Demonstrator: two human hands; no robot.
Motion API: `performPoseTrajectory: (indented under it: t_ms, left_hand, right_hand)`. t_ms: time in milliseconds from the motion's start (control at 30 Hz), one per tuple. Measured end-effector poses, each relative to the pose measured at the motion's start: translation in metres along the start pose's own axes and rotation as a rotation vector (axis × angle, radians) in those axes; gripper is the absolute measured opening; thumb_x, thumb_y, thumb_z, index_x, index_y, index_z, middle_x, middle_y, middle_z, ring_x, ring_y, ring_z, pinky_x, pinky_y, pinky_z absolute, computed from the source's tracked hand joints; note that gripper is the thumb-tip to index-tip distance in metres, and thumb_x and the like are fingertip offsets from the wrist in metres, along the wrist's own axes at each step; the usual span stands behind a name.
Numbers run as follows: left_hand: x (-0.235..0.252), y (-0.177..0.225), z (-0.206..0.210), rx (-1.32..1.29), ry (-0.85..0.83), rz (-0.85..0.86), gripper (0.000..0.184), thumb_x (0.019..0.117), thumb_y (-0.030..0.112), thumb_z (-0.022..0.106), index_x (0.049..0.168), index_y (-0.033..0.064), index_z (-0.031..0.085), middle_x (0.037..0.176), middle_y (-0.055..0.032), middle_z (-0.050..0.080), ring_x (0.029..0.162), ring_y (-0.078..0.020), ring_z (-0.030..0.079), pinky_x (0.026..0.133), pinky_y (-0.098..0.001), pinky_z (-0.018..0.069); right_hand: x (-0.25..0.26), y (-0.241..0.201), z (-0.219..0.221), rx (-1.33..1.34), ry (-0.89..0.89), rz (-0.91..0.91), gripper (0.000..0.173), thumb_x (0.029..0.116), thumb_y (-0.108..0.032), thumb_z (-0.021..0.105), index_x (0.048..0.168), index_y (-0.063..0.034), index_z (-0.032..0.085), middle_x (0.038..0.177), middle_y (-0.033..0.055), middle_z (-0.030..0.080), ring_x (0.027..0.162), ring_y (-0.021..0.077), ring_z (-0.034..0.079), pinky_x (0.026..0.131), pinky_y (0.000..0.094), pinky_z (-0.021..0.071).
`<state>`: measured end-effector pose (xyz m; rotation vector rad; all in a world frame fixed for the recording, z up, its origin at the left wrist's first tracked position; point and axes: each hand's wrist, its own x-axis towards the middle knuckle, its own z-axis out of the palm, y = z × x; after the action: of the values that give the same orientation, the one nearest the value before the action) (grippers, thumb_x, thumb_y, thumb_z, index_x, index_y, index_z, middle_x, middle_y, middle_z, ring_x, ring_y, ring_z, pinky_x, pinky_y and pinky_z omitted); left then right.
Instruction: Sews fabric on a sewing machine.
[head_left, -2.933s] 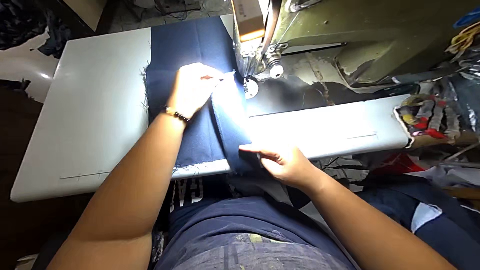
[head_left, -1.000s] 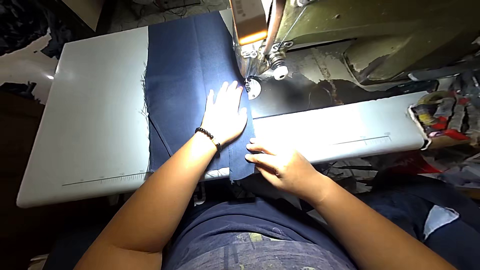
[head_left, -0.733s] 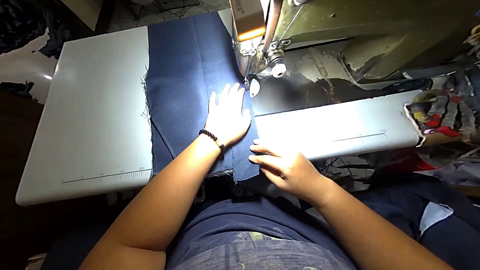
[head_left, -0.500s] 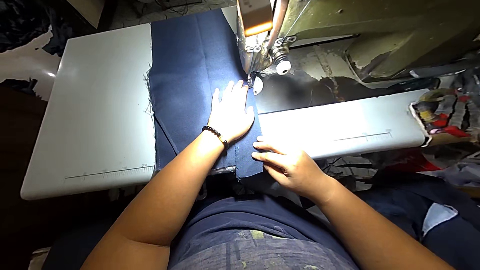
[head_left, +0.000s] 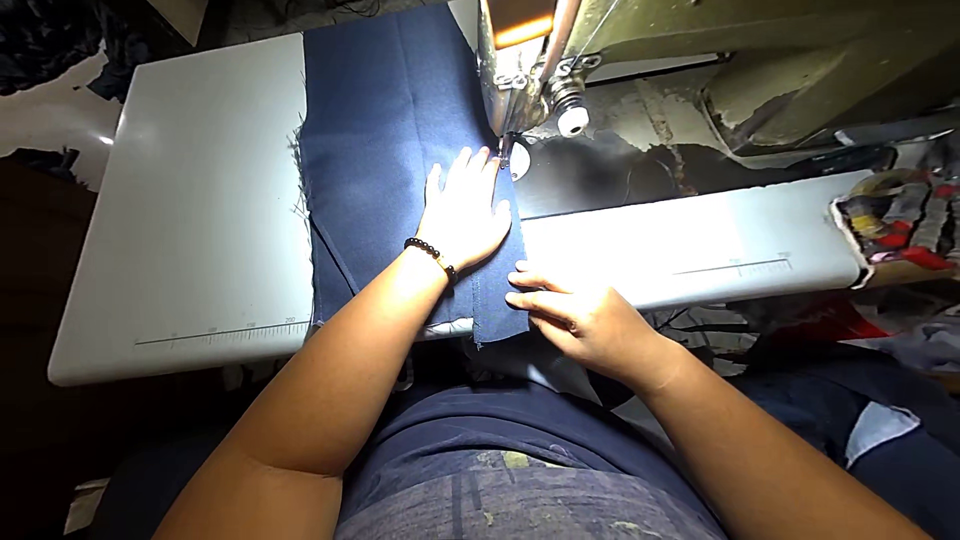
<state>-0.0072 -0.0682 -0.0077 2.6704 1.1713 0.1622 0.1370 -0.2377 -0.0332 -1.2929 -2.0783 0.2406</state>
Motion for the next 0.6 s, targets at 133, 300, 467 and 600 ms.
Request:
performPoseTrajectory:
  t_ms: [133,300,467,600]
  left_hand:
    - [0.016,-0.007,-0.001,0.022,0.012,-0.002,0.064,0.1021,0.041,0.037,0.158,0.0095,0.039,0.168,-0.0076,0.031,0.158,-0.0305,0.020,0.120,-0.0674,0.0154]
    - [0.016,-0.009,-0.004,0.037,-0.009,0.009,0.068,0.1047,0.044,0.036,0.160,0.0047,0.033,0.170,-0.0133,0.024,0.158,-0.0335,0.017,0.122,-0.0650,0.0148]
    - [-0.051,0.009,-0.003,-0.065,0.004,0.088,0.067,0.1027,0.041,0.049,0.155,-0.0005,0.041,0.169,-0.0204,0.022,0.157,-0.0393,0.020,0.124,-0.0569,0.0215]
    - [-0.090,0.013,0.011,-0.151,0.087,0.164,0.051,0.1012,0.038,0.049,0.139,0.0062,0.060,0.160,-0.0138,0.044,0.153,-0.0328,0.032,0.123,-0.0567,0.0247]
  right_hand:
    - [0.008,0.004,0.001,-0.051,0.015,0.030,0.030,0.0963,-0.013,0.054,0.111,-0.0071,0.079,0.128,0.0116,0.072,0.126,0.0255,0.065,0.106,0.0389,0.0513]
    - [0.003,-0.002,0.008,-0.114,0.038,0.077,0.035,0.0966,-0.012,0.052,0.121,-0.0081,0.076,0.136,0.0097,0.068,0.130,0.0255,0.062,0.107,0.0408,0.0503]
    - [-0.012,0.006,0.020,-0.087,0.272,-0.054,0.022,0.0938,-0.010,0.060,0.101,-0.0056,0.080,0.114,0.0124,0.076,0.104,0.0238,0.072,0.089,0.0363,0.0563]
    - [-0.016,0.011,0.023,-0.123,0.299,-0.179,0.020,0.0964,-0.010,0.061,0.101,-0.0046,0.080,0.108,0.0117,0.077,0.103,0.0227,0.073,0.090,0.0336,0.0569]
